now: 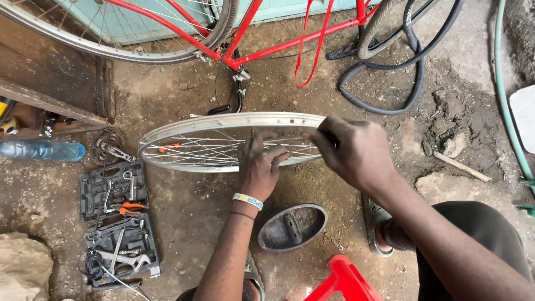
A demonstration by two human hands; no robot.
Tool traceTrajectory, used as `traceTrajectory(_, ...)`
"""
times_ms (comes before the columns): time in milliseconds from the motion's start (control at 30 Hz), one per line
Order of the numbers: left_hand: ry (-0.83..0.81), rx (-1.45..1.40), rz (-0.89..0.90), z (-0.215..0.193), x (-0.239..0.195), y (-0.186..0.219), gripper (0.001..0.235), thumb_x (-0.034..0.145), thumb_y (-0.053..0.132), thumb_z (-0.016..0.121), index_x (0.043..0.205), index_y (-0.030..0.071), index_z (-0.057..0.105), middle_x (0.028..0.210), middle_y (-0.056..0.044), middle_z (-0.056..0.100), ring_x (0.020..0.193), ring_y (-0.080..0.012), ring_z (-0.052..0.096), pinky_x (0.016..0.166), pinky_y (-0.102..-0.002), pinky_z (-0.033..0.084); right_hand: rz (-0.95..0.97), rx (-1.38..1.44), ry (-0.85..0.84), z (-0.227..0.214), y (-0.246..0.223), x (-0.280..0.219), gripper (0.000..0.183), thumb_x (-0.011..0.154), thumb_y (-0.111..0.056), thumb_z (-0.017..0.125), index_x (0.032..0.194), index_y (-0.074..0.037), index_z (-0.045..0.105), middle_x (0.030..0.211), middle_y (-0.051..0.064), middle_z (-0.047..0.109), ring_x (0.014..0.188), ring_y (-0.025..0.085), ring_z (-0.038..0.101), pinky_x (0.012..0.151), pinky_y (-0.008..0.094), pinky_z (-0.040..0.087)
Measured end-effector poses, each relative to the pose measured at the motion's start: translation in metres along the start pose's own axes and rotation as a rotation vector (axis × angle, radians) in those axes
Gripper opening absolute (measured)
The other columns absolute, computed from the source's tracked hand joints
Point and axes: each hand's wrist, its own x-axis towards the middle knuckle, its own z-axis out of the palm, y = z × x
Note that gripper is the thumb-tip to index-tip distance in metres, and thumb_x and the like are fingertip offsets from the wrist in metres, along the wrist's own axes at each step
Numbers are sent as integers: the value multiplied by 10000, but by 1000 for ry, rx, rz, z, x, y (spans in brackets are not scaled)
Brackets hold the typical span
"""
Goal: The person holds a bicycle wheel and uses their hands to adjust the spokes and the rim. They rotate the wheel to access different sections, pressing on the rim and manipulating the spokes to align the wheel.
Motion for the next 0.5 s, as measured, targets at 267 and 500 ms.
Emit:
traceTrajectory(267, 88, -31, 1, -4, 2, -8, 44, 918, 219, 726, 918, 184, 753, 1178, -37, 594, 1175, -361, 576, 1039, -521, 408, 103, -77, -166, 12, 1, 3, 292, 992, -313, 679, 785, -109, 704, 594, 85, 684, 557, 335, 708, 562, 432, 549)
traceTrajectory(500, 50, -84, -30, -4, 3, -14, 78, 935, 194, 693, 873, 219, 733, 1127, -10, 594, 1183, -360, 580, 1031, -527, 401, -139, -25, -126, 15, 2, 8, 40, 943, -124, 700, 919, -100, 679, 761, 100, 720, 692, 347, 734, 573, 420, 564)
